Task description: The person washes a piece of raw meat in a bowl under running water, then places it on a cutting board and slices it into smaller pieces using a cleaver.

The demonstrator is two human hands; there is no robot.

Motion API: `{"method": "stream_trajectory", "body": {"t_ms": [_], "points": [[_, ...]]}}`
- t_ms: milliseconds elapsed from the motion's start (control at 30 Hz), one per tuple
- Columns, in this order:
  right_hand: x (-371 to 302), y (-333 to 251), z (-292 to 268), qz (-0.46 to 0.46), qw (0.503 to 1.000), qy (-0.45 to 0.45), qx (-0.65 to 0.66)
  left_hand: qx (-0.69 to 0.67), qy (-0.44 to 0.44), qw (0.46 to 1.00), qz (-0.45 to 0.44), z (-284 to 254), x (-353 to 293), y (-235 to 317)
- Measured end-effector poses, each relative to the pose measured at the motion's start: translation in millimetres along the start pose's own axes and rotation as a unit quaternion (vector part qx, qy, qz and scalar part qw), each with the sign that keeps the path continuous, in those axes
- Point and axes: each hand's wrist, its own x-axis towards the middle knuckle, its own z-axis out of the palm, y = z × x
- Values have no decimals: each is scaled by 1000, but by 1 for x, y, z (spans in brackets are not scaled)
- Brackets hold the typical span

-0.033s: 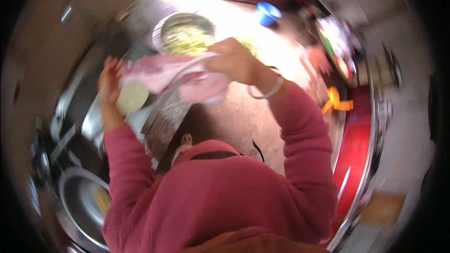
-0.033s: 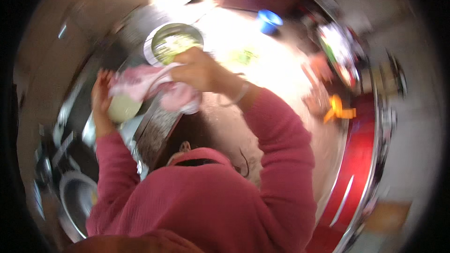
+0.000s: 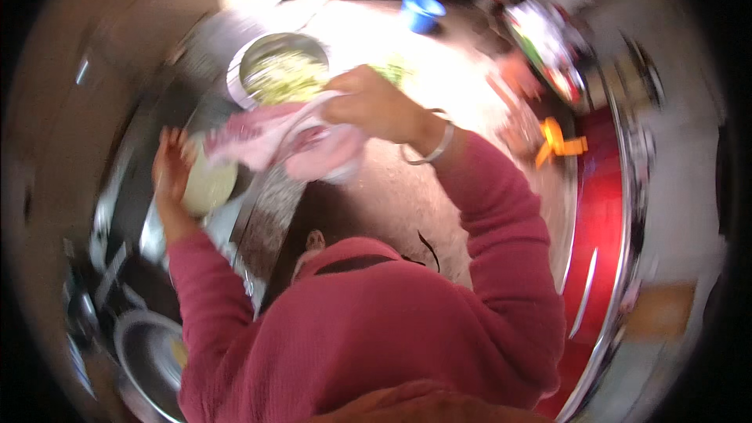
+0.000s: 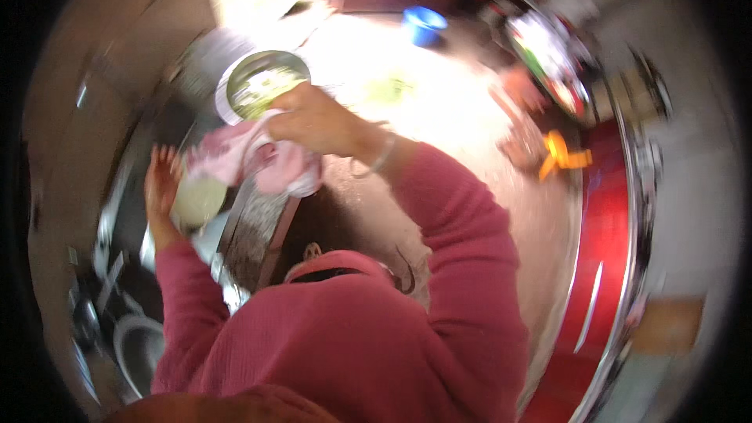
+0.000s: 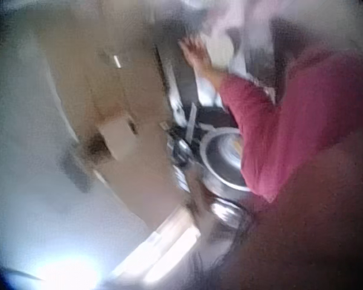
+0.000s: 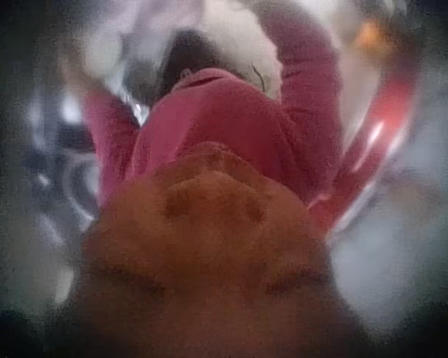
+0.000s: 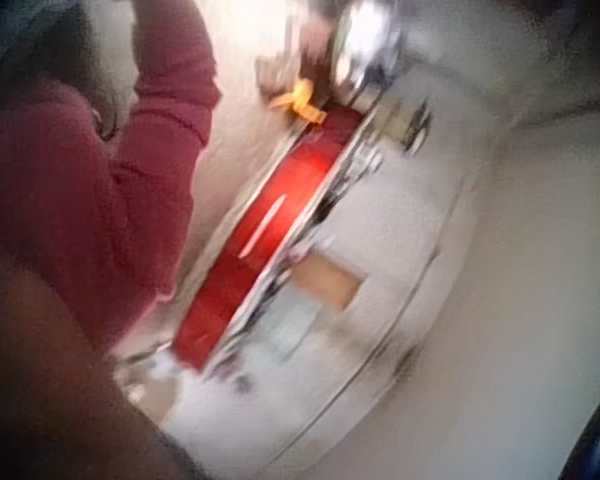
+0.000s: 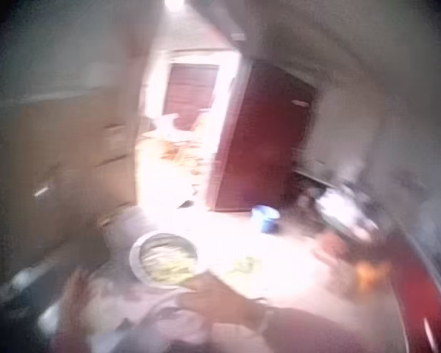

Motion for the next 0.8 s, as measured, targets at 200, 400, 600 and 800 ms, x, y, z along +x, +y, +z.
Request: {"method": "stream_trajectory", "body": {"t_ms": [200, 400, 600, 800], "points": [[-136, -20, -31, 478, 819, 195, 249, 723, 167, 668, -50, -51, 37, 19], [-308, -78, -34, 455, 825, 329, -68, 599, -125, 787, 80, 98, 70, 16], [-418, -203, -38, 653, 549, 519, 59, 425, -368, 821, 97, 295, 56, -110], [-486, -350, -6, 669, 361, 648, 50, 840, -496, 202, 89, 371, 94, -309]]}}
